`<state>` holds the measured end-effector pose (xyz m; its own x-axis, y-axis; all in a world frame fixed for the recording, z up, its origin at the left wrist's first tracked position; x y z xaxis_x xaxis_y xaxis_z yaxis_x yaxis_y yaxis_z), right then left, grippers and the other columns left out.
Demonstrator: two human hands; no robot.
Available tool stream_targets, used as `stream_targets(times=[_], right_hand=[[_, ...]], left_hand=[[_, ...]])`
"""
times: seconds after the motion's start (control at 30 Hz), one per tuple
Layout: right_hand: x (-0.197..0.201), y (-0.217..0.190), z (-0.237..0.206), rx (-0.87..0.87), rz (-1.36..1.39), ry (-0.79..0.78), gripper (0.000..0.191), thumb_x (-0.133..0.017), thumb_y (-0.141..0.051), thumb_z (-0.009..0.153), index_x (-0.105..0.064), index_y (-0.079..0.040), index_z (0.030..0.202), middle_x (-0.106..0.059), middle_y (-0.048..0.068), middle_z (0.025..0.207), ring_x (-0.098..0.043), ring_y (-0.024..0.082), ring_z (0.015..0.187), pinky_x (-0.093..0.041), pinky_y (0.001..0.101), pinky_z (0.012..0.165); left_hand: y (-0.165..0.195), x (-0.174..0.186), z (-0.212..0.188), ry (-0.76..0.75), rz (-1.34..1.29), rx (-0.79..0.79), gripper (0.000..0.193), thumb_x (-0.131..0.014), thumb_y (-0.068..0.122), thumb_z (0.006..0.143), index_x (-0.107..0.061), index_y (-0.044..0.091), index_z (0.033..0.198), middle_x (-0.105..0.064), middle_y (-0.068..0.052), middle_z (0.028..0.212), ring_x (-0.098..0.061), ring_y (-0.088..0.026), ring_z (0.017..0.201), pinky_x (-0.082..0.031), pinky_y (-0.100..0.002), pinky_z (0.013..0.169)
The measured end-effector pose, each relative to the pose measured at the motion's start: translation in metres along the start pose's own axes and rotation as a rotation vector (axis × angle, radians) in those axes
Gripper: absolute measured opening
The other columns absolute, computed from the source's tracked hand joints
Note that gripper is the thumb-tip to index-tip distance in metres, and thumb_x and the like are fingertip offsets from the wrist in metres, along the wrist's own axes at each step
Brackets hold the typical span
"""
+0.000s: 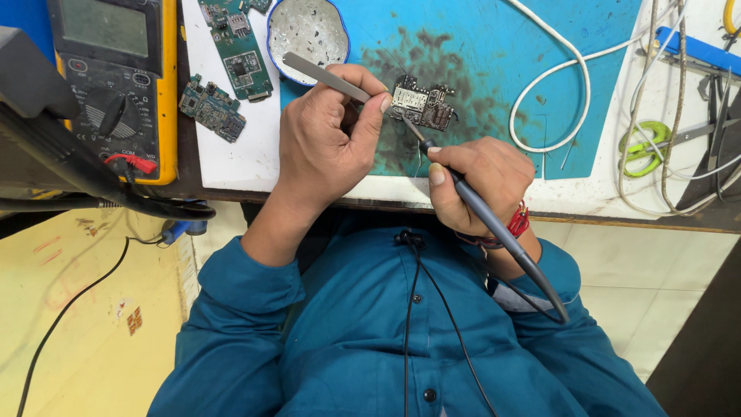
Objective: The person holds a phone motherboard with tweezers over a repair mat and solders components onto it with a soldering iron, repositioning the board and working on different sections throughout the episode.
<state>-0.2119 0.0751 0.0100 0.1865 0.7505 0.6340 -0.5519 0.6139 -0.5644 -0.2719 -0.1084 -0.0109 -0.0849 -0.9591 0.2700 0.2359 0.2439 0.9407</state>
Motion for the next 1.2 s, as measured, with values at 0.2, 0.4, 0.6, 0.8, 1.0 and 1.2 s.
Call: stream_targets(times=[0.2,0.4,0.6,0.8,1.0,1.2], right_hand=[[0.0006,-0.0002,0.0001,0.001,-0.003,0.002,0.007,-0.071,-0.007,0.092,-0.07,-0.002,0.098,-0.068,0.01,0.078,-0.065,0.027,0.067,-0.049,0.0382,0.063],[-0.0003,-0.0002,0.0004,0.002,0.004,0.0,0.007,-0.071,-0.006,0.092,-0.07,-0.002,0.097,-0.068,0.01,0.078,-0.065,0.027,0.067,-0.049,0.038,0.063],[-0.0004,-0.0002,-0.0006,-0.004,0.001,-0.009,0.007,-0.071,-0.006,0.092,-0.07,-0.003,0.098,-0.068,0.01,0.078,-0.066,0.027,0.067,-0.049,0.0379,0.063],[-0.0001,-0.0002,-0.0011,0.002,-0.001,-0.006,0.008,-0.072,-0.007,0.091,-0.069,-0.003,0.097,-0.068,0.01,0.079,-0.065,0.027,0.067,-0.049,0.0385,0.063],[-0.0013,-0.0009,0.0003,0.001,0.005,0.002,0.008,-0.072,-0.007,0.091,-0.069,-0.003,0.098,-0.069,0.01,0.08,-0.066,0.027,0.068,-0.049,0.0382,0.064],[-0.0016,-0.0004,0.0008,-0.013,0.001,-0.009,0.009,-0.072,-0.006,0.09,-0.07,-0.003,0.098,-0.068,0.01,0.079,-0.065,0.027,0.067,-0.049,0.0381,0.063]], left_hand=[[0.0008,0.0,0.0005,-0.001,0.005,-0.004,0.007,-0.071,0.006,0.106,-0.064,0.003,0.107,-0.062,0.001,0.071,-0.058,-0.003,0.059,-0.042,-0.022,0.054],[-0.0002,0.0003,0.0003,-0.001,0.008,0.001,0.007,-0.071,0.006,0.106,-0.064,0.003,0.107,-0.062,0.001,0.07,-0.057,-0.004,0.059,-0.042,-0.022,0.054],[-0.0006,0.0006,-0.0005,0.004,0.017,-0.012,0.007,-0.071,0.006,0.106,-0.065,0.003,0.106,-0.063,0.001,0.072,-0.058,-0.004,0.059,-0.042,-0.023,0.054],[0.0,0.0002,-0.0003,-0.019,0.032,-0.066,0.009,-0.074,0.007,0.106,-0.065,0.003,0.106,-0.067,-0.002,0.079,-0.061,-0.006,0.063,-0.045,-0.024,0.058],[-0.0004,0.001,0.0011,-0.022,0.036,-0.064,0.01,-0.074,0.008,0.104,-0.065,0.002,0.105,-0.067,-0.002,0.08,-0.062,-0.008,0.062,-0.046,-0.025,0.057],[0.0012,0.0003,0.0003,-0.019,0.042,-0.081,0.009,-0.074,0.008,0.105,-0.066,0.003,0.105,-0.069,-0.003,0.082,-0.064,-0.008,0.064,-0.047,-0.024,0.058]])
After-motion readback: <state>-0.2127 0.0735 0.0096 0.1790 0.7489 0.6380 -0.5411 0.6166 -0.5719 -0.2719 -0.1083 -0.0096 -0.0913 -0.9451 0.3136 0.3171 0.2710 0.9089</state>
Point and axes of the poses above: each hand's wrist, its own z-axis towards the middle knuckle, its own x-axis out of the back of the hand, y = z × x, the point moved 7 cm from there along z, towards the middle knuckle
